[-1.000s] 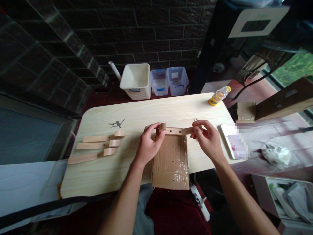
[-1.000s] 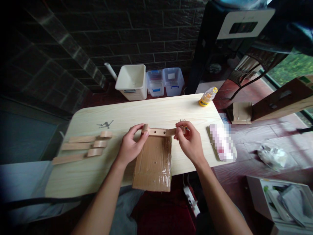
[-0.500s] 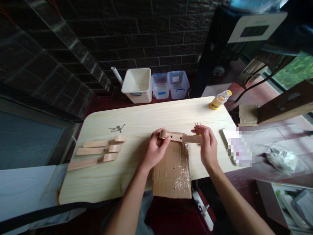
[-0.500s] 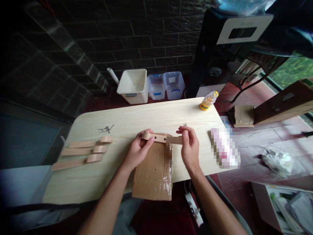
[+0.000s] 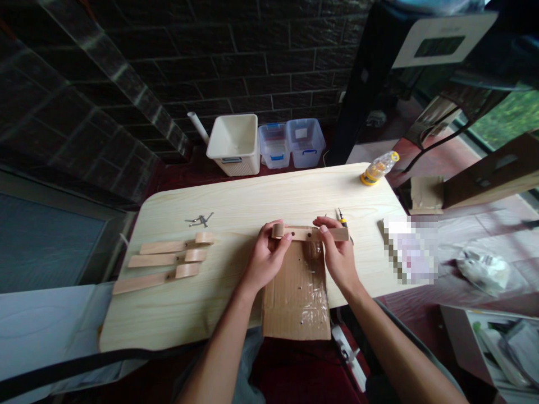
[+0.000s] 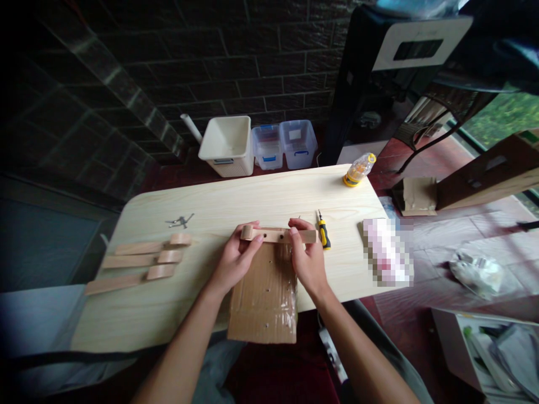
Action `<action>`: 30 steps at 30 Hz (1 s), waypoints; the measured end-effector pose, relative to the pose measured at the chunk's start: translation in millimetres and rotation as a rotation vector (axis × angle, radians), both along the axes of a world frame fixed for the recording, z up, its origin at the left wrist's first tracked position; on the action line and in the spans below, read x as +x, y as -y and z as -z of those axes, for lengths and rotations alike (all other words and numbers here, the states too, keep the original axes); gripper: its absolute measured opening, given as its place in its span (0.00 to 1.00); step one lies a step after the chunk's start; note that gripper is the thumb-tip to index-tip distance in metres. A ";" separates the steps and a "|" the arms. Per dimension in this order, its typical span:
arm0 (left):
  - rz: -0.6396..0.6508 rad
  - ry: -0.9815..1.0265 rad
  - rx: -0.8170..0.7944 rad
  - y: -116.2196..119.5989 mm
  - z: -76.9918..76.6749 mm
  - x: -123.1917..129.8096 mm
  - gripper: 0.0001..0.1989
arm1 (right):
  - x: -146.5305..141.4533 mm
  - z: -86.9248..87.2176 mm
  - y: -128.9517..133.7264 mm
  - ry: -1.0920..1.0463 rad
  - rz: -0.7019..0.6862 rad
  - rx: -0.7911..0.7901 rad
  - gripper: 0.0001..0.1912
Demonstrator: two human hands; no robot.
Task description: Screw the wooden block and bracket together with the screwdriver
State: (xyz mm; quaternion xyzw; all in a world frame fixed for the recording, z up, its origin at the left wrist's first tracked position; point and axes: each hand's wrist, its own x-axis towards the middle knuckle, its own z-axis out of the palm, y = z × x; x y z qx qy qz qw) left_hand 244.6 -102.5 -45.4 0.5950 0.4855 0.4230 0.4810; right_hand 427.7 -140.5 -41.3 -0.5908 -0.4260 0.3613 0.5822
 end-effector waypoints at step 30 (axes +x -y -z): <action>0.076 -0.096 0.504 25.1 -55.0 -10.4 0.05 | -15.6 -22.3 27.1 0.050 0.007 0.519 0.18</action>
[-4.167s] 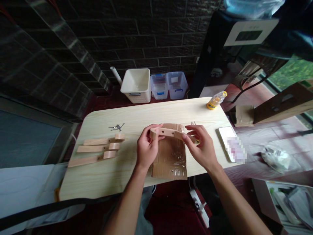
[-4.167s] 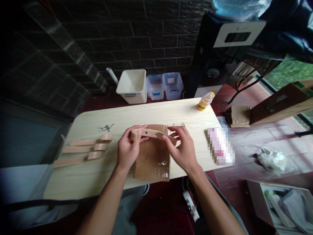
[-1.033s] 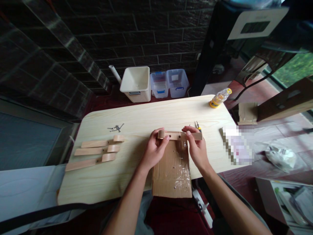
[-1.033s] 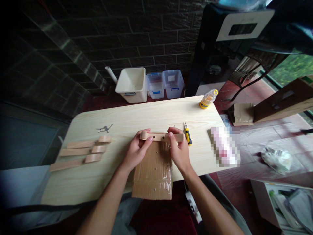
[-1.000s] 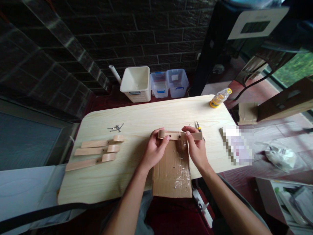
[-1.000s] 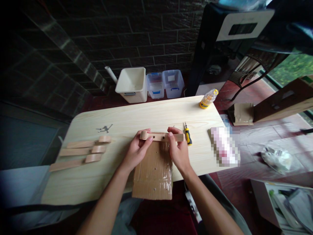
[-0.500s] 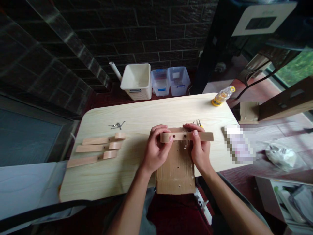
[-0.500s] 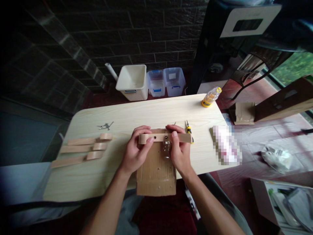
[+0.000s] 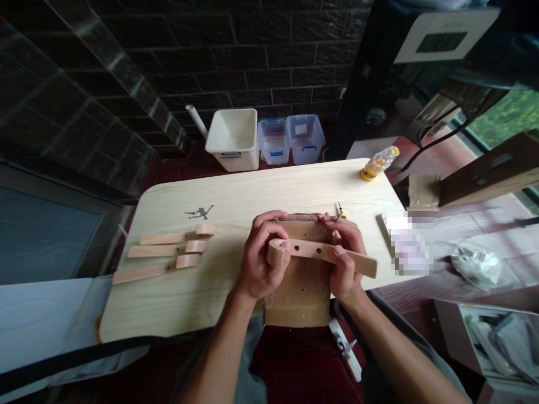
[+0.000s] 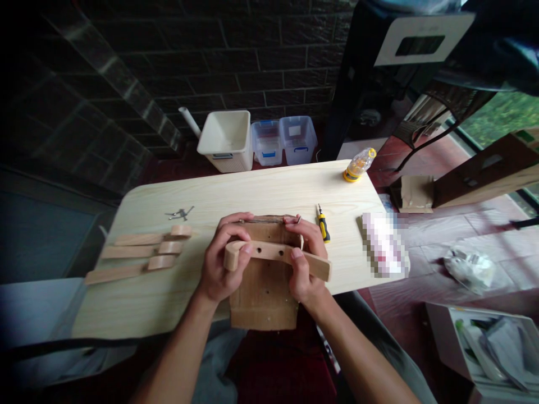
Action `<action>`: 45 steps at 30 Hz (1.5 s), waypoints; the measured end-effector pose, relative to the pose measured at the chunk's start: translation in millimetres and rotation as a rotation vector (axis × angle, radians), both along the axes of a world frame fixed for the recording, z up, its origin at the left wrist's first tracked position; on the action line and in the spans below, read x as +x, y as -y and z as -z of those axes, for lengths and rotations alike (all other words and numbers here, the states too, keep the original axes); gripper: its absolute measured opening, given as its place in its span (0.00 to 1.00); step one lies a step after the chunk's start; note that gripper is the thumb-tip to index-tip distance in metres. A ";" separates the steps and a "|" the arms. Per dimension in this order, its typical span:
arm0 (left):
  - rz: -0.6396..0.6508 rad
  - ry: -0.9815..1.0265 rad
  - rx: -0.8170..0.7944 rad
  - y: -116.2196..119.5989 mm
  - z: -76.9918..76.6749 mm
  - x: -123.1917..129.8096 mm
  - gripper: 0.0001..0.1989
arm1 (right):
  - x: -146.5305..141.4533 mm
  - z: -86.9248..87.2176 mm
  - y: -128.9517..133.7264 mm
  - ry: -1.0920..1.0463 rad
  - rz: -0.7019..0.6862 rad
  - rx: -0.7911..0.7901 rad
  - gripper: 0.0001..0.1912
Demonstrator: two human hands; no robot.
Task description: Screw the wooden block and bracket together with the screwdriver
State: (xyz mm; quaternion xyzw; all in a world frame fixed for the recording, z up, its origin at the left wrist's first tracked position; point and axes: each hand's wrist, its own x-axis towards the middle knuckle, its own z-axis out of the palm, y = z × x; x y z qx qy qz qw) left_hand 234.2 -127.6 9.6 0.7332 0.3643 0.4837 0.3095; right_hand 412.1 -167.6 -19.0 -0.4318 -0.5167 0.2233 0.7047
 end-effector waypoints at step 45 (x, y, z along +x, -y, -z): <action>0.026 -0.090 -0.033 -6.0 4.8 8.4 0.14 | 14.0 3.0 -4.2 -0.079 -0.026 -0.066 0.15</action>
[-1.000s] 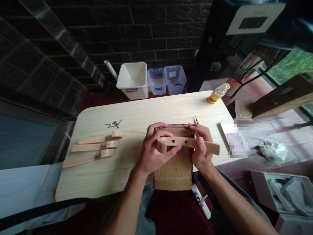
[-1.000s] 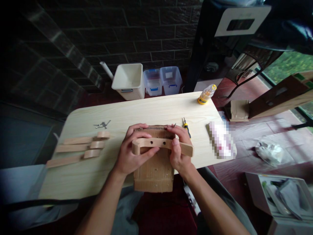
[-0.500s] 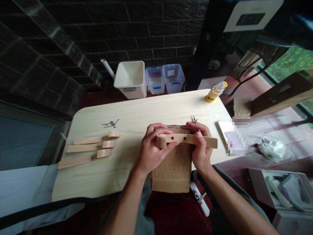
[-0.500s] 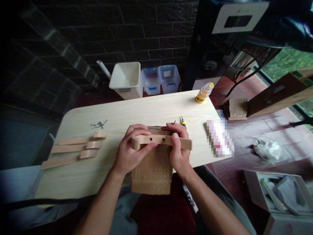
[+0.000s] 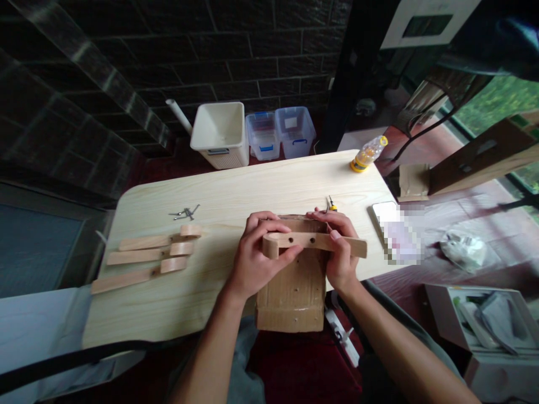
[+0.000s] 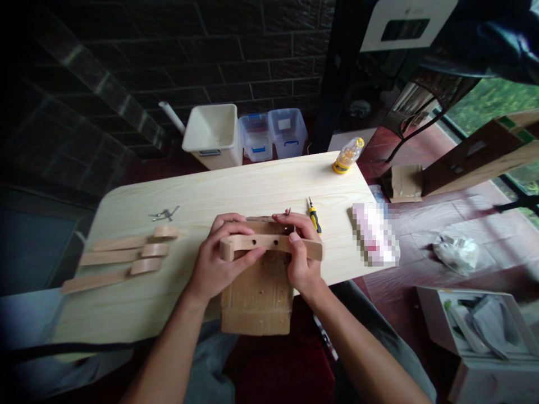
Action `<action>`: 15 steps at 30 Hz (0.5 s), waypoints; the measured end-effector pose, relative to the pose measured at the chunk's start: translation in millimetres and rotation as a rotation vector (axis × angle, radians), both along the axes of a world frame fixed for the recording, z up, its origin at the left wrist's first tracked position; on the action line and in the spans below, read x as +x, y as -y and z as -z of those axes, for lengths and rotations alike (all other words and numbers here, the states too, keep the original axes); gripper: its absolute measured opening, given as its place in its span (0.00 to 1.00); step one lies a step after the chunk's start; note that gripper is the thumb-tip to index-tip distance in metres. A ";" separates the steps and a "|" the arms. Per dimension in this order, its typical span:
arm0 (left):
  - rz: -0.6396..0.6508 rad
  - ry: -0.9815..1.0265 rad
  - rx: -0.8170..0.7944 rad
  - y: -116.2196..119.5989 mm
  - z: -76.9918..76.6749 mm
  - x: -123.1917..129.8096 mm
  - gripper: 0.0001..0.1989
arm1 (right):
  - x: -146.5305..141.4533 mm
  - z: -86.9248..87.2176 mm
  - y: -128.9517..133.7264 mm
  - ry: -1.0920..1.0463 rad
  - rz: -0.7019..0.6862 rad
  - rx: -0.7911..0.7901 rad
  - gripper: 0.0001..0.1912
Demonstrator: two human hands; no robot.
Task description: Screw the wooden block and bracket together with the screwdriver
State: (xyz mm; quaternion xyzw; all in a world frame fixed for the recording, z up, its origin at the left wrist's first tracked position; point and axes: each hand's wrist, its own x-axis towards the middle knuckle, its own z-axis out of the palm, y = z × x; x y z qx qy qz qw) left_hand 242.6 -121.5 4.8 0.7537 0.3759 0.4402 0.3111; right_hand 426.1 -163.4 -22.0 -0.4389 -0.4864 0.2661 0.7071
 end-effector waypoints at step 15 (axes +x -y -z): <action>0.016 -0.041 -0.032 3.3 5.0 -4.8 0.14 | 10.2 28.2 19.7 0.131 0.012 -0.054 0.34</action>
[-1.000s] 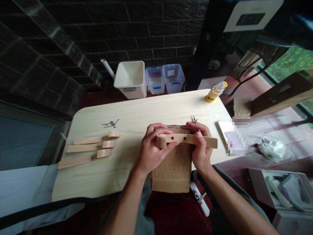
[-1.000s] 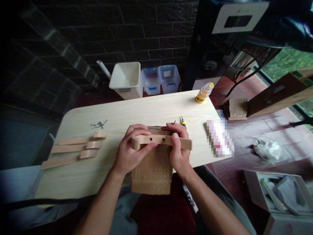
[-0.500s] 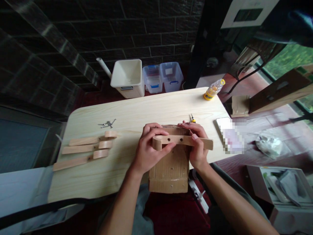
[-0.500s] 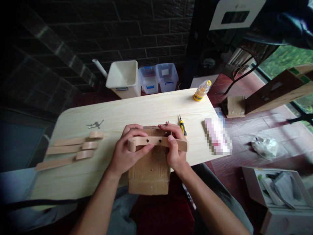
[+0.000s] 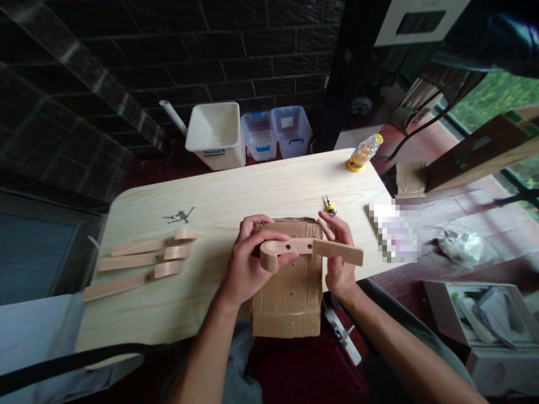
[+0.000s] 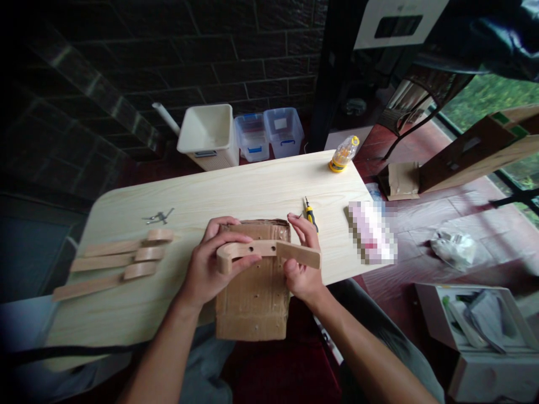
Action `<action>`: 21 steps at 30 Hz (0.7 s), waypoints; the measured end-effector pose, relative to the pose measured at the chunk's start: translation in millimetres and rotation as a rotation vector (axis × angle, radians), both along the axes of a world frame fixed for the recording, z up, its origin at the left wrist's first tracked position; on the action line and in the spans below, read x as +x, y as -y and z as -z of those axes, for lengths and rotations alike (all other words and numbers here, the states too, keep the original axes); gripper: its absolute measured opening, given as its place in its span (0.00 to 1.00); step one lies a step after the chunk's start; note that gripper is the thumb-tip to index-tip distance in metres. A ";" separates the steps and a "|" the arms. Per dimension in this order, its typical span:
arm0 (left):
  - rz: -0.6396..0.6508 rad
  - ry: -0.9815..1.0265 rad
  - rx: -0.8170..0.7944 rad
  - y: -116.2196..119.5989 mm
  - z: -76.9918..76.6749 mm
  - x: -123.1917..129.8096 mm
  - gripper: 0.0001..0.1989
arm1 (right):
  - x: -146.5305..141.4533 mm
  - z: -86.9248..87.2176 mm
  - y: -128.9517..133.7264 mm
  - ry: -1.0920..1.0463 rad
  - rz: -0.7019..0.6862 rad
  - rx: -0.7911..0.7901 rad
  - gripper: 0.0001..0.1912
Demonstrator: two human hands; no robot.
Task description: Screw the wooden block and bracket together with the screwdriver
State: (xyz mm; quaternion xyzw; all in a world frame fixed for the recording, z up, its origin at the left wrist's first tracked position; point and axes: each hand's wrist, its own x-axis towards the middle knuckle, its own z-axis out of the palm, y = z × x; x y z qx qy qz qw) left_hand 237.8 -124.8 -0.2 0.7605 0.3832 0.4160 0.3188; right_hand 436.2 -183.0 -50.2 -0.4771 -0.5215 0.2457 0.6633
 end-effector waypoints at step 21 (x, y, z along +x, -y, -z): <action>-0.014 -0.010 0.003 0.2 -6.8 3.0 0.14 | -3.9 -5.9 15.7 0.136 0.066 -0.097 0.33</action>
